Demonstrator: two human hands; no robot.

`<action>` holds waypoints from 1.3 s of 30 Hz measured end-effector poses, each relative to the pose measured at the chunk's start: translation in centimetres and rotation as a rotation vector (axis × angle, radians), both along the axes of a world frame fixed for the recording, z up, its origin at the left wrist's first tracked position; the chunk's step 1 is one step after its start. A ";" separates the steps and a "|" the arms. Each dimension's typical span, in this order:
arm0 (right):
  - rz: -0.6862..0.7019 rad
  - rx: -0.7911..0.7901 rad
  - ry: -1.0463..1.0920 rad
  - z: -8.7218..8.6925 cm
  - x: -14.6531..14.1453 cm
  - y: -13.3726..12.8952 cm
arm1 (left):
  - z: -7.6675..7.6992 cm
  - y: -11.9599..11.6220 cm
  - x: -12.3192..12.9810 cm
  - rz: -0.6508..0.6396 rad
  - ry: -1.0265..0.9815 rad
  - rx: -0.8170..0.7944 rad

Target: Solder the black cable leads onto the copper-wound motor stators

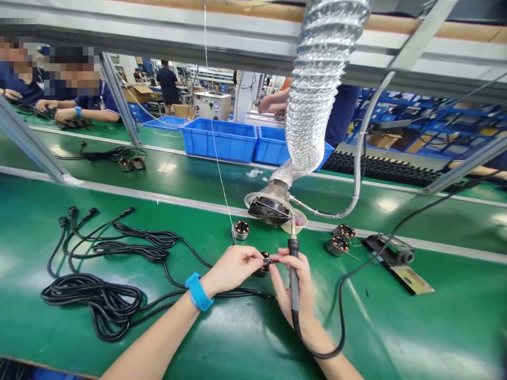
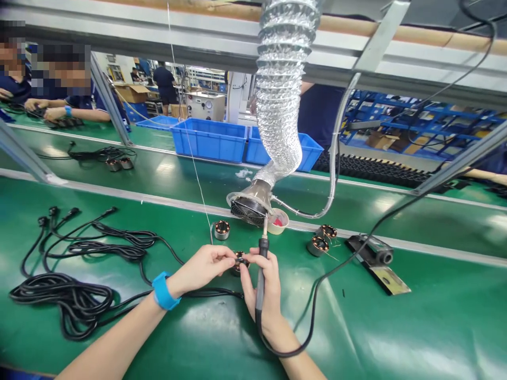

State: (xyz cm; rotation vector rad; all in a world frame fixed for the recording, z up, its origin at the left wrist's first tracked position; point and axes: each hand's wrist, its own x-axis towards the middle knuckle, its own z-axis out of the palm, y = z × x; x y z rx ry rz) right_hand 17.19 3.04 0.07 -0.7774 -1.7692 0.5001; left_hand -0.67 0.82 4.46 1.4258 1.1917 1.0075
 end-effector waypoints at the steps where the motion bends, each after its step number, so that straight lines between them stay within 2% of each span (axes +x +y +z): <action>1: -0.001 -0.026 0.030 -0.1 -0.1 0.0 | -0.1 -0.1 0.0 -0.011 -0.002 -0.007; 5: -0.002 -0.142 0.116 -0.7 -0.2 0.2 | -0.4 -0.2 0.2 -0.044 -0.006 -0.028; 10: 0.007 -0.204 0.104 -1.0 -0.1 0.0 | -0.5 -0.2 0.4 -0.048 0.004 -0.026; 15: 0.013 -0.213 0.106 -1.0 -0.1 -0.2 | -0.7 -0.1 0.4 -0.046 0.043 0.000; 24: 0.029 -0.217 0.119 -0.6 -0.1 -0.4 | -1.0 0.1 0.4 -0.059 0.063 -0.051; 29: 0.011 -0.214 0.105 -0.3 0.0 -0.6 | -1.0 0.1 0.3 -0.099 -0.002 -0.112; 33: 0.021 -0.221 0.125 -0.2 0.1 -0.7 | -0.7 0.2 0.2 -0.102 0.003 -0.100; 39: -0.003 -0.248 0.140 -0.6 0.0 -0.6 | -1.0 0.3 0.5 -0.018 -0.065 -0.136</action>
